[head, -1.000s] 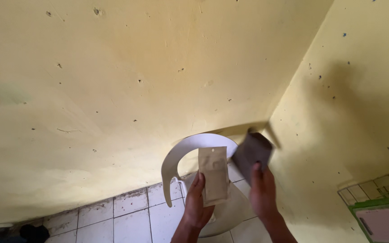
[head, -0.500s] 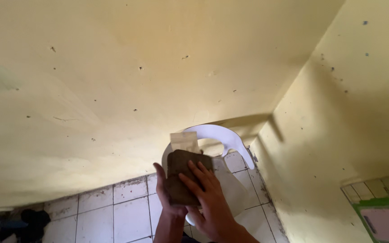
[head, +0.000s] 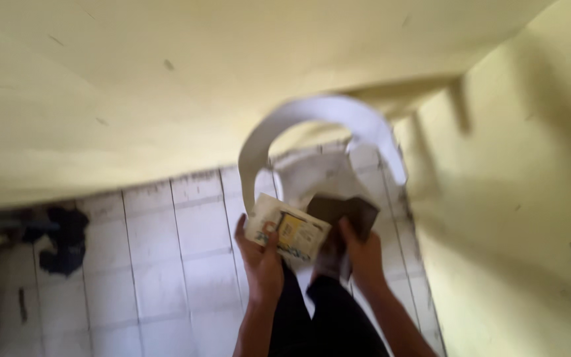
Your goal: The person repeatedly picks up packaged phone accessories from a wall grid, wipes them with a cloth, and returns them to the grid. The task involves handling multiple items one by one in a repetitive cycle.
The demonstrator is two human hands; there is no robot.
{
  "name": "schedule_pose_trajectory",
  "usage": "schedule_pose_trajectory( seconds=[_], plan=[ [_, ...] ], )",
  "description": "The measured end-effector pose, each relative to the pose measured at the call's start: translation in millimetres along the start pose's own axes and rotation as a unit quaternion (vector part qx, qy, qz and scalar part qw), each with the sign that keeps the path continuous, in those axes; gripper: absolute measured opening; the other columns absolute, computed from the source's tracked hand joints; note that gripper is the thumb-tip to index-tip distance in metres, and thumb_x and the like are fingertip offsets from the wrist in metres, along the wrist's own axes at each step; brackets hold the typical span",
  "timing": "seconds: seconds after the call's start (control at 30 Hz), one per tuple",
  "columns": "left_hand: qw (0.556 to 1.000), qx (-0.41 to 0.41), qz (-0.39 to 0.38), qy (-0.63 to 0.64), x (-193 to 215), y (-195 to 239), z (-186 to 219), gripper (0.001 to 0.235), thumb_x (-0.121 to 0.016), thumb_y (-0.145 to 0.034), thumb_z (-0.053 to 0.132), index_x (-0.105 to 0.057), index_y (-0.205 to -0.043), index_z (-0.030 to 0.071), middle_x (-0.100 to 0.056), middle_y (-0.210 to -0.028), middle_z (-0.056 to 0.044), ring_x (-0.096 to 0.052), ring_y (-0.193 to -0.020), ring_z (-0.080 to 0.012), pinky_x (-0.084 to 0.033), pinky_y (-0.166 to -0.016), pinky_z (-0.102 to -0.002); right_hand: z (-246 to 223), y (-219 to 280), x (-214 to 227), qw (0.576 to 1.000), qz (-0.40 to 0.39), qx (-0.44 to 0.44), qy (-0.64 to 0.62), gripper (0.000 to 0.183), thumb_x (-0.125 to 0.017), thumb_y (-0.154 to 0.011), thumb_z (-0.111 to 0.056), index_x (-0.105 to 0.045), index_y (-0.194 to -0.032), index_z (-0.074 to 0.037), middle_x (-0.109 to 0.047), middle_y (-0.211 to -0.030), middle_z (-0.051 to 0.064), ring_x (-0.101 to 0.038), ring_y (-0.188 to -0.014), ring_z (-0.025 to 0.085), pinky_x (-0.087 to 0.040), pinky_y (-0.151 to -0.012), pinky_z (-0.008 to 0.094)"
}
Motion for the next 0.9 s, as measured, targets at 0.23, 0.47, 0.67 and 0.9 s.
schedule_pose_trajectory(
  seconds=[0.23, 0.47, 0.67, 0.9],
  plan=[
    [0.982, 0.159, 0.025, 0.101, 68, -37, -132, 0.040, -0.059, -0.098, 0.006, -0.051, -0.135, -0.006, -0.070, -0.121, -0.016, -0.069, -0.108, -0.0202, -0.058, -0.090, -0.035, 151, -123, -33, 0.949, 0.011, 0.112, 0.294, 0.032, -0.061, -0.102, -0.014, -0.066, -0.128, 0.004, -0.071, -0.115, 0.025, -0.067, -0.107, 0.039, -0.052, -0.093, 0.044],
    [0.959, 0.221, 0.034, 0.175, 125, -40, -232, 0.030, -0.057, -0.101, 0.014, -0.062, -0.123, -0.006, -0.072, -0.112, -0.015, -0.070, -0.100, -0.0221, -0.059, -0.088, -0.037, 216, -148, -90, 0.728, -0.108, 0.271, 0.620, 0.076, -0.074, -0.082, -0.006, -0.048, -0.153, -0.011, -0.038, -0.157, 0.025, -0.043, -0.140, 0.046, -0.034, -0.115, 0.053],
    [0.952, 0.209, 0.023, 0.223, 170, -32, -223, 0.029, -0.058, -0.103, 0.012, -0.062, -0.123, -0.008, -0.072, -0.111, -0.014, -0.070, -0.100, -0.0205, -0.058, -0.088, -0.035, 209, -75, -109, 0.760, -0.108, 0.320, 0.556, 0.076, -0.077, -0.084, -0.019, -0.043, -0.149, 0.001, -0.038, -0.153, 0.035, -0.043, -0.137, 0.050, -0.038, -0.111, 0.057],
    [0.969, 0.148, 0.033, 0.198, 281, -16, -121, 0.030, -0.062, -0.100, 0.017, -0.071, -0.115, -0.007, -0.077, -0.098, -0.015, -0.070, -0.086, -0.0185, -0.058, -0.077, -0.034, 141, 91, -202, 0.910, -0.312, 0.042, 0.268, 0.043, -0.043, -0.108, -0.034, -0.073, -0.121, -0.006, -0.075, -0.097, 0.010, -0.069, -0.087, 0.021, -0.057, -0.083, 0.038]
  ],
)
Point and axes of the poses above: each hand's wrist, its own y-axis away from the middle knuckle, its own x-axis out of the back of the hand, z = x × y, the point moved 2 cm from there along -y, towards the middle knuckle
